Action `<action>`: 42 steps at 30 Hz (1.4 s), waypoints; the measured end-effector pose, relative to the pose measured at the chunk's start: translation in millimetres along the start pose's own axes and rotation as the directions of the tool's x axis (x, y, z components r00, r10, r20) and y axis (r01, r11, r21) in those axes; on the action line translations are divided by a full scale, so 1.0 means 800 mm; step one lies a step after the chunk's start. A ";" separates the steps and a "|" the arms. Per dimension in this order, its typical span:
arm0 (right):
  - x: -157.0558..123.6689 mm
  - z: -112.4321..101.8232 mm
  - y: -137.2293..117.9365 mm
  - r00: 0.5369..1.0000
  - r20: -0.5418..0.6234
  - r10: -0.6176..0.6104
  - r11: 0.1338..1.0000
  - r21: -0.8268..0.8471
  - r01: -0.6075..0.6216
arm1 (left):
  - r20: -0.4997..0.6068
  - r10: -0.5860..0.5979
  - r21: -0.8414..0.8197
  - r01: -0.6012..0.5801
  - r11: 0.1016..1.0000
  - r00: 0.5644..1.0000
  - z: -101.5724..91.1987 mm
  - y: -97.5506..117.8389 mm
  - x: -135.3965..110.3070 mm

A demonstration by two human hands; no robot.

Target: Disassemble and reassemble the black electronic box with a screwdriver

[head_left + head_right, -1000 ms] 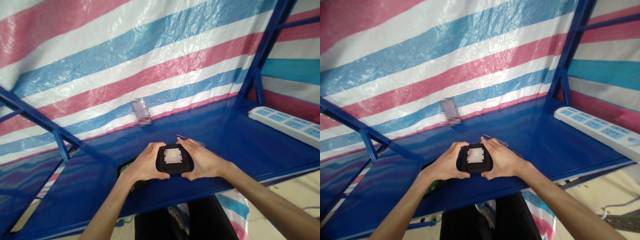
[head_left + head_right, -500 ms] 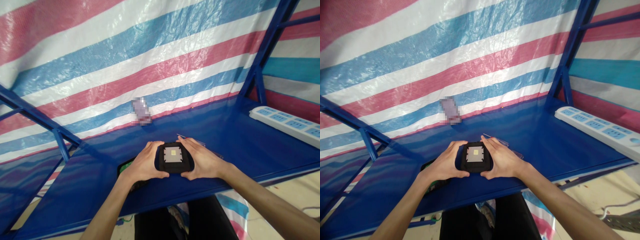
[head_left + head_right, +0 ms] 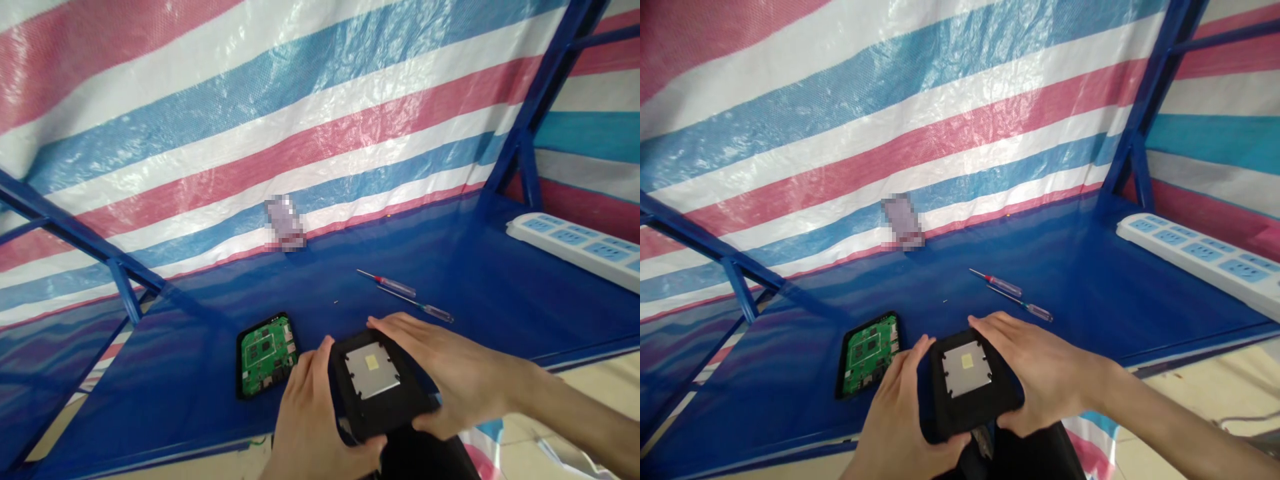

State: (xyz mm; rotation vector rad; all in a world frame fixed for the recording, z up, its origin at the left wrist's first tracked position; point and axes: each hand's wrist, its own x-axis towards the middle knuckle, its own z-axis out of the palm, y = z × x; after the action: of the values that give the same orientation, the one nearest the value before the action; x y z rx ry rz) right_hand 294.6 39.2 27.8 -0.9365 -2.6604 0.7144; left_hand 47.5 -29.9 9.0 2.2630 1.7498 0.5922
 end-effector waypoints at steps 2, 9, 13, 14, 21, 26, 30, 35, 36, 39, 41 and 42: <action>-0.007 0.000 -0.004 0.998 0.051 0.027 0.999 0.016 -0.028 | -0.032 -0.029 -0.037 0.028 0.999 0.999 0.019 0.005 -0.018; -0.010 0.007 -0.002 0.993 0.083 0.080 0.995 0.060 -0.085 | -0.017 -0.208 -0.092 0.205 0.974 0.978 0.034 0.015 -0.032; -0.009 0.008 -0.001 0.994 0.072 0.087 0.993 0.075 -0.092 | -0.062 -0.200 -0.098 0.193 0.976 0.978 0.039 0.010 -0.037; -0.009 0.007 -0.001 0.993 0.076 0.093 0.992 0.077 -0.099 | -0.064 -0.197 -0.095 0.191 0.977 0.978 0.040 0.009 -0.039; -0.007 0.008 0.002 0.990 0.091 0.109 0.989 0.085 -0.117 | -0.071 -0.167 -0.079 0.161 0.984 0.983 0.046 0.001 -0.042; 0.004 0.006 0.011 0.993 0.070 0.094 0.993 0.068 -0.099 | 0.036 -0.104 -0.075 0.106 0.991 0.994 0.031 -0.005 -0.019; 0.026 -0.003 0.021 0.996 0.034 0.087 0.995 0.039 -0.088 | 0.126 -0.123 -0.048 0.130 0.990 0.984 0.007 -0.003 0.020; 0.061 -0.015 0.031 0.996 0.007 0.094 0.994 -0.049 -0.094 | 0.172 -0.048 -0.016 0.051 0.999 0.984 -0.013 -0.004 0.070; 0.066 -0.016 0.033 0.995 -0.003 0.097 0.994 -0.055 -0.097 | 0.167 -0.025 -0.009 0.027 1.000 0.986 -0.015 -0.005 0.076; 0.070 -0.015 0.035 0.995 -0.041 0.089 0.994 -0.056 -0.092 | 0.159 0.009 -0.014 -0.007 1.000 0.987 -0.017 -0.009 0.084; 0.068 -0.014 0.034 0.995 -0.057 0.078 0.995 -0.063 -0.082 | 0.156 0.016 -0.019 -0.013 1.000 0.988 -0.017 -0.012 0.083; 0.067 -0.014 0.034 0.995 -0.058 0.075 0.994 -0.070 -0.079 | 0.156 0.016 -0.020 -0.013 1.000 0.988 -0.017 -0.013 0.082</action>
State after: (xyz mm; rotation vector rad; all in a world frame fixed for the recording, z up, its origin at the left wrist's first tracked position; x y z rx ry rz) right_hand 271.4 96.1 25.8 -1.0668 -2.6296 0.6030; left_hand 46.0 35.0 29.0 2.2446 1.6473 0.4196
